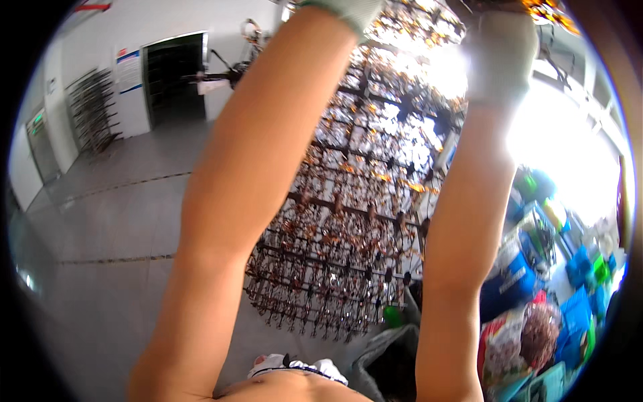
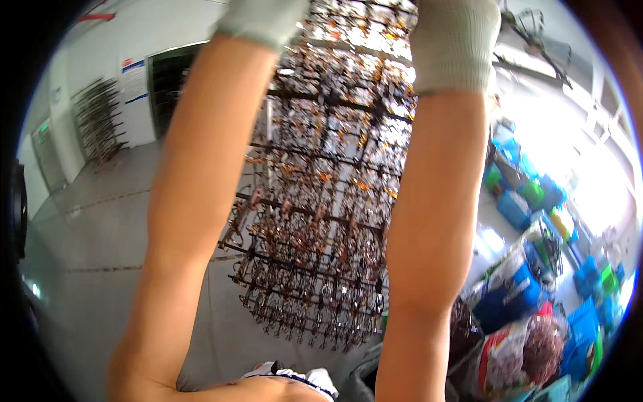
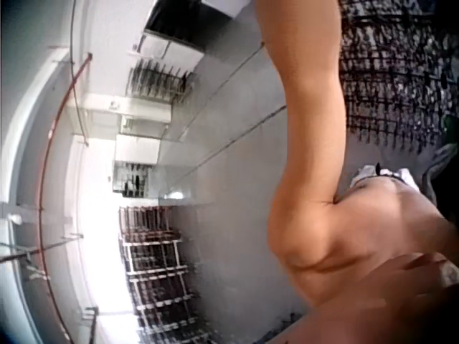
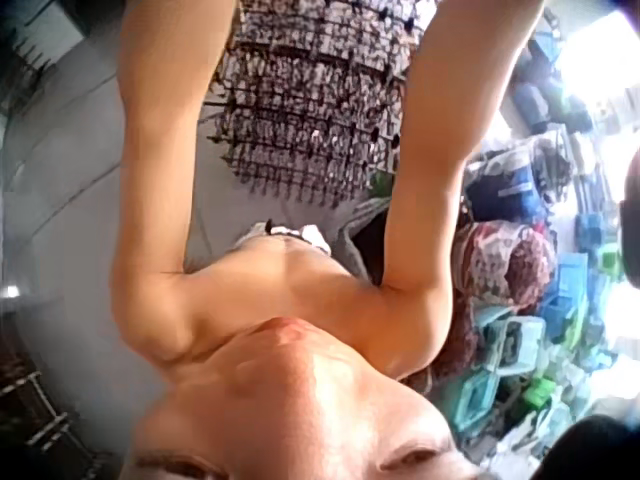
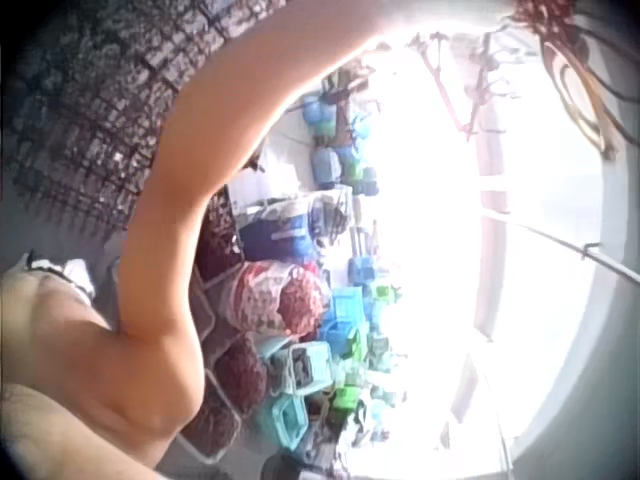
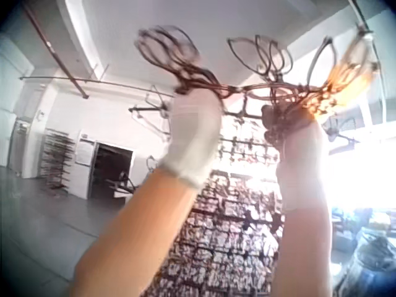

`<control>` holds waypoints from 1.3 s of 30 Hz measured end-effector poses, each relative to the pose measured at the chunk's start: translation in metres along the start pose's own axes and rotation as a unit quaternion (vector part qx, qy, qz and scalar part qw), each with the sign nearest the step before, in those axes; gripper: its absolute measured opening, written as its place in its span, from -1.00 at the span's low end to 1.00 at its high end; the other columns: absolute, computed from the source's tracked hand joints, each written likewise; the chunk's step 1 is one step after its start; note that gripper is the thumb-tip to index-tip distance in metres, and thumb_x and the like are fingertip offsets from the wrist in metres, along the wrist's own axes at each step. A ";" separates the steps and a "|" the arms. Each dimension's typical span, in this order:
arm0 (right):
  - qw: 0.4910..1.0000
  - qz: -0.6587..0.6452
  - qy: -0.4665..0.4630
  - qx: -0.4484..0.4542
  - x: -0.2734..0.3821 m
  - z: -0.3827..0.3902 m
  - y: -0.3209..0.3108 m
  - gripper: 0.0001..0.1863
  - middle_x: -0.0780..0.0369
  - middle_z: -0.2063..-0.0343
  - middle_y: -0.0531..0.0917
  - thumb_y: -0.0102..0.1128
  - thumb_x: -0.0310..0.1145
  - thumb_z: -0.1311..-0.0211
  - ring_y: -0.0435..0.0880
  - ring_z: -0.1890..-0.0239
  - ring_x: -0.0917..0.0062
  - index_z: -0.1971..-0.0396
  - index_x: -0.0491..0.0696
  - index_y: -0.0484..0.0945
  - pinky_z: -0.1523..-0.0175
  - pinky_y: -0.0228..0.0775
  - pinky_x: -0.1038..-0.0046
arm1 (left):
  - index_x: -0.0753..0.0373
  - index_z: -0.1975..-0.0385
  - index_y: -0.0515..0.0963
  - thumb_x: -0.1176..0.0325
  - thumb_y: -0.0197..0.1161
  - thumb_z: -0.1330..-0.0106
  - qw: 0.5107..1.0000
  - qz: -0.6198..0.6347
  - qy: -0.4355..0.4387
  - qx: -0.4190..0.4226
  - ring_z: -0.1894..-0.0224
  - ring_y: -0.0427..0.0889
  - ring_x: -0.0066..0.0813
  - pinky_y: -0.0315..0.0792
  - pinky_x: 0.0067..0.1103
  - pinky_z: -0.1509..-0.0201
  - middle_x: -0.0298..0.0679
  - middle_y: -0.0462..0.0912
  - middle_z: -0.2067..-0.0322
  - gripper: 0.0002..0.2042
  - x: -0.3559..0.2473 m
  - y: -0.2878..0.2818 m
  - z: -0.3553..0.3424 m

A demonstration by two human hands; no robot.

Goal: The person walks to a large vertical rack filled with eyeglasses and removes several pairs one by one, placing them into a nearby bin. The person handles the frames with gloved hands and continues the process across multiple rows.

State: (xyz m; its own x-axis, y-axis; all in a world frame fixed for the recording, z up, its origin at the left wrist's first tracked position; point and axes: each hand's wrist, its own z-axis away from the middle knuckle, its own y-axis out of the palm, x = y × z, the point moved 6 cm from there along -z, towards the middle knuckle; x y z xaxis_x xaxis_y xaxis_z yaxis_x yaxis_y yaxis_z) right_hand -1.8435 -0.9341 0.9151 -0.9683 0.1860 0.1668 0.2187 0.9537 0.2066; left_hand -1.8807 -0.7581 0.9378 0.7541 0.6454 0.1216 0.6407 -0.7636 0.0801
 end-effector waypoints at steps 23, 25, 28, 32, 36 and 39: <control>0.336 0.182 0.653 -0.654 0.233 0.870 -0.536 -0.71 0.34 0.80 0.30 -0.08 -0.19 -0.08 0.20 0.85 0.62 0.77 0.06 0.30 0.79 -0.02 0.51 | 0.33 0.35 0.46 0.25 0.08 -0.12 0.197 0.340 -0.499 0.772 0.37 0.47 -0.44 0.35 -0.56 0.28 -0.18 0.51 0.45 -0.75 -0.518 0.080 0.717; 0.288 0.220 0.672 -0.646 0.234 0.848 -0.573 -0.62 0.31 0.80 0.29 -0.11 -0.04 -0.08 0.16 0.86 0.62 0.77 0.03 0.23 0.80 -0.07 0.49 | 0.33 0.33 0.46 0.25 0.08 -0.12 0.269 0.366 -0.451 0.769 0.33 0.47 -0.44 0.34 -0.56 0.24 -0.18 0.52 0.40 -0.74 -0.537 0.115 0.716; 0.251 0.414 0.649 -0.587 0.235 0.859 -0.629 -0.63 0.30 0.80 0.29 -0.12 -0.02 -0.07 0.18 0.85 0.57 0.75 0.04 0.23 0.75 -0.03 0.52 | 0.34 0.30 0.47 0.26 0.08 -0.12 0.344 0.416 -0.391 0.745 0.26 0.46 -0.43 0.33 -0.57 0.18 -0.17 0.52 0.34 -0.73 -0.529 0.139 0.677; 0.467 0.169 0.634 -0.593 0.137 0.738 -0.584 -0.79 0.33 0.79 0.32 -0.09 -0.31 -0.03 0.28 0.77 0.60 0.76 0.10 0.29 0.68 0.10 0.51 | 0.31 0.29 0.46 0.41 0.07 -0.14 0.384 0.513 -0.451 0.622 0.23 0.44 -0.51 0.30 -0.63 0.11 -0.26 0.49 0.33 -0.83 -0.419 0.113 0.532; 0.785 0.198 0.455 -0.370 0.066 0.448 -0.495 -0.85 0.36 0.55 0.45 -0.07 -0.35 -0.10 0.40 0.53 0.71 0.36 -0.04 0.44 0.45 0.23 0.67 | 0.31 0.28 0.46 0.47 0.00 -0.20 0.597 0.545 -0.322 0.492 0.24 0.46 -0.48 0.34 -0.56 0.15 -0.23 0.50 0.32 -0.85 -0.262 0.054 0.316; 0.951 0.152 0.220 -0.153 0.070 0.252 -0.361 -0.74 0.25 0.34 0.50 -0.10 -0.33 -0.16 0.44 0.40 0.65 0.22 -0.16 0.43 0.30 0.26 0.62 | 0.33 0.33 0.46 0.48 -0.02 -0.21 0.931 0.279 -0.119 0.205 0.29 0.48 -0.43 0.34 -0.56 0.20 -0.19 0.50 0.34 -0.87 -0.144 -0.037 0.178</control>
State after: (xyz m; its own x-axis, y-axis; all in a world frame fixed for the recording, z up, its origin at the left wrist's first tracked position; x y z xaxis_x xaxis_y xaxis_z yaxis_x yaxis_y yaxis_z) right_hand -2.0206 -1.2057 0.6091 -0.7242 0.2615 0.6381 0.5714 0.7456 0.3429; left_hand -1.9874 -0.8196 0.7407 0.9654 0.1730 -0.1949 0.1040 -0.9414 -0.3208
